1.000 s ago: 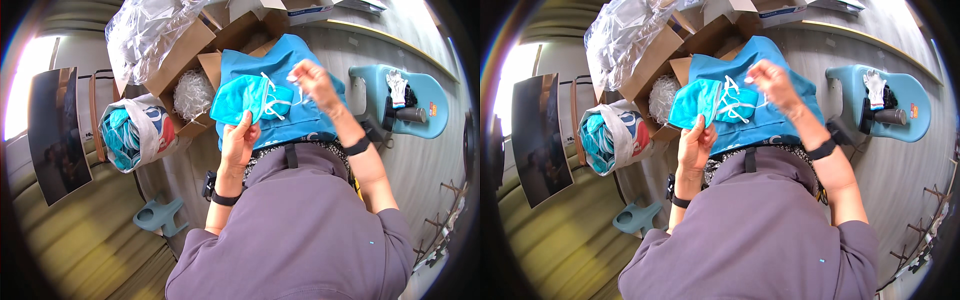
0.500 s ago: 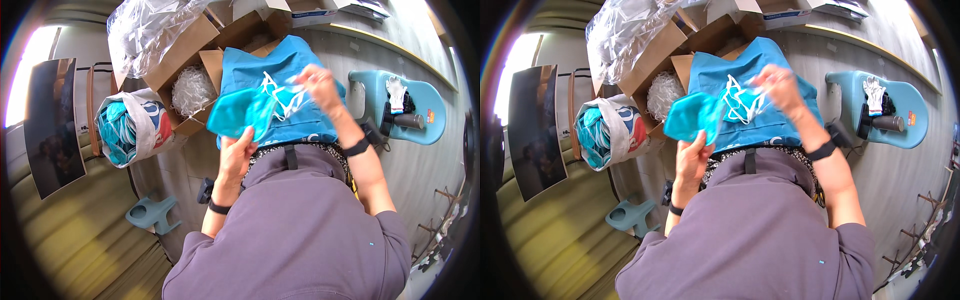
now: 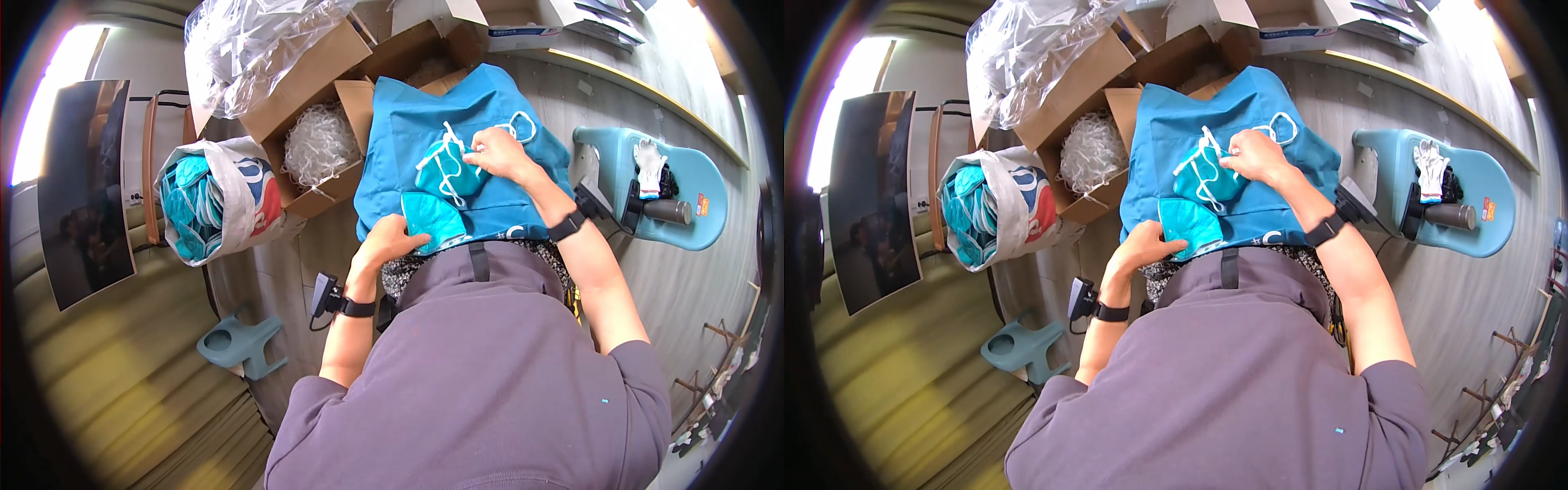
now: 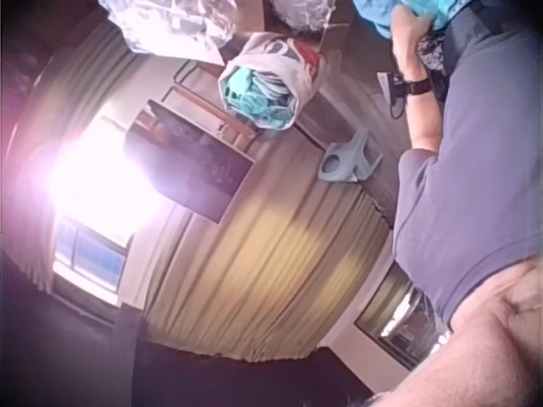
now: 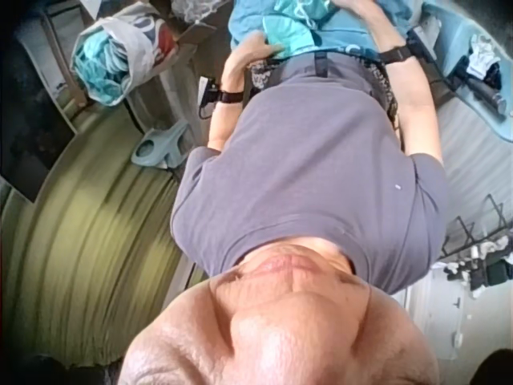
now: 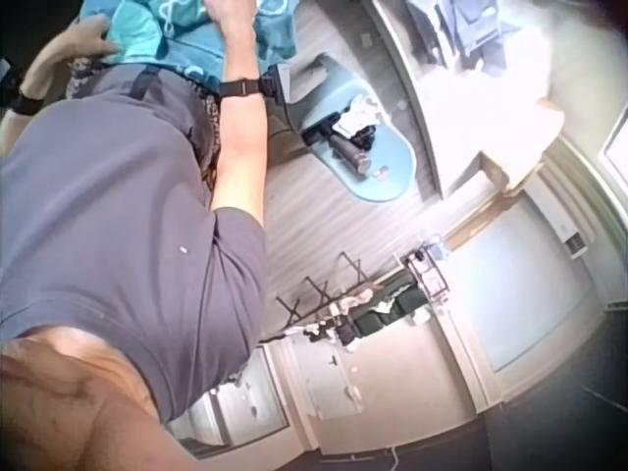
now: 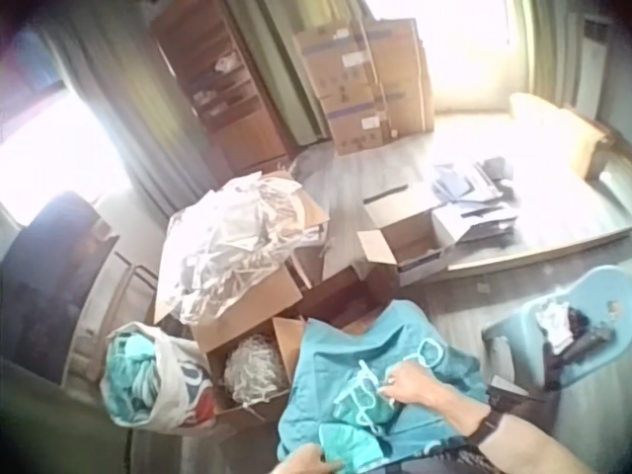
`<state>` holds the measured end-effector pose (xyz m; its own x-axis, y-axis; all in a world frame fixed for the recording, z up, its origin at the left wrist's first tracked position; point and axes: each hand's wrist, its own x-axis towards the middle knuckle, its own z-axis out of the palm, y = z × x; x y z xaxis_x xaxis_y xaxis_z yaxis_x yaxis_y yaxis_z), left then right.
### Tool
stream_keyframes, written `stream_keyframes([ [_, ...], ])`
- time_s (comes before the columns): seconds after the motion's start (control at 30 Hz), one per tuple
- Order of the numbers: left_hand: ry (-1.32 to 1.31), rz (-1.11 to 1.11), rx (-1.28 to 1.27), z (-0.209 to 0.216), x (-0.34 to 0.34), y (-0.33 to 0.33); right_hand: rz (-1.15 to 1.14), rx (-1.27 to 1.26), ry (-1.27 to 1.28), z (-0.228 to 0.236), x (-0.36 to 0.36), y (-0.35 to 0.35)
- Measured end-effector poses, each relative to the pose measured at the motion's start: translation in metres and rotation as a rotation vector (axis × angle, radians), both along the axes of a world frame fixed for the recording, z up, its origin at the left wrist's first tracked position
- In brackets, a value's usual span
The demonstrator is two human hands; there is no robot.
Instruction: The recorder is sorting, checking, and packing medical masks and boxes into a larger shipping carton.
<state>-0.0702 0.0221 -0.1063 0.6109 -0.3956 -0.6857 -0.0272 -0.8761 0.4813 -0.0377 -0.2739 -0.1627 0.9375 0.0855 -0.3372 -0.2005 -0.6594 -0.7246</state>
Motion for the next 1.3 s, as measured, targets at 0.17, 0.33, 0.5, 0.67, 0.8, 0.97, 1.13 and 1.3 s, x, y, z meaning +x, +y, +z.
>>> stream_keyframes([
  [0.17, -0.428, 0.180, 0.157, 0.026, -0.015, -0.006, -0.402, 0.856, 0.272, 0.049, -0.015, 0.002],
  [0.33, -0.519, 0.305, -0.360, 0.044, -0.006, -0.051, -0.489, 1.174, 0.408, 0.062, -0.031, 0.014],
  [0.5, -0.272, 0.781, -0.709, 0.021, -0.007, -0.093, -0.364, 1.126, 0.461, 0.064, -0.042, 0.042],
  [0.67, -0.227, 0.912, -0.844, 0.020, 0.005, -0.082, -0.407, 0.546, -0.174, 0.077, -0.047, 0.036],
  [0.8, -0.039, 0.901, -0.875, 0.027, 0.005, -0.078, -0.253, 0.523, -0.189, 0.078, -0.044, 0.042],
  [0.97, -0.006, 0.963, -0.936, 0.033, 0.005, -0.079, -0.098, 0.570, -0.264, 0.073, -0.048, 0.043],
  [1.13, -0.335, 0.795, -0.828, 0.027, 0.002, -0.088, -0.181, 0.630, -0.205, 0.080, -0.050, 0.043],
  [1.3, -0.504, 0.655, -0.648, 0.035, -0.002, -0.093, -0.197, 0.614, -0.261, 0.076, -0.047, 0.049],
])
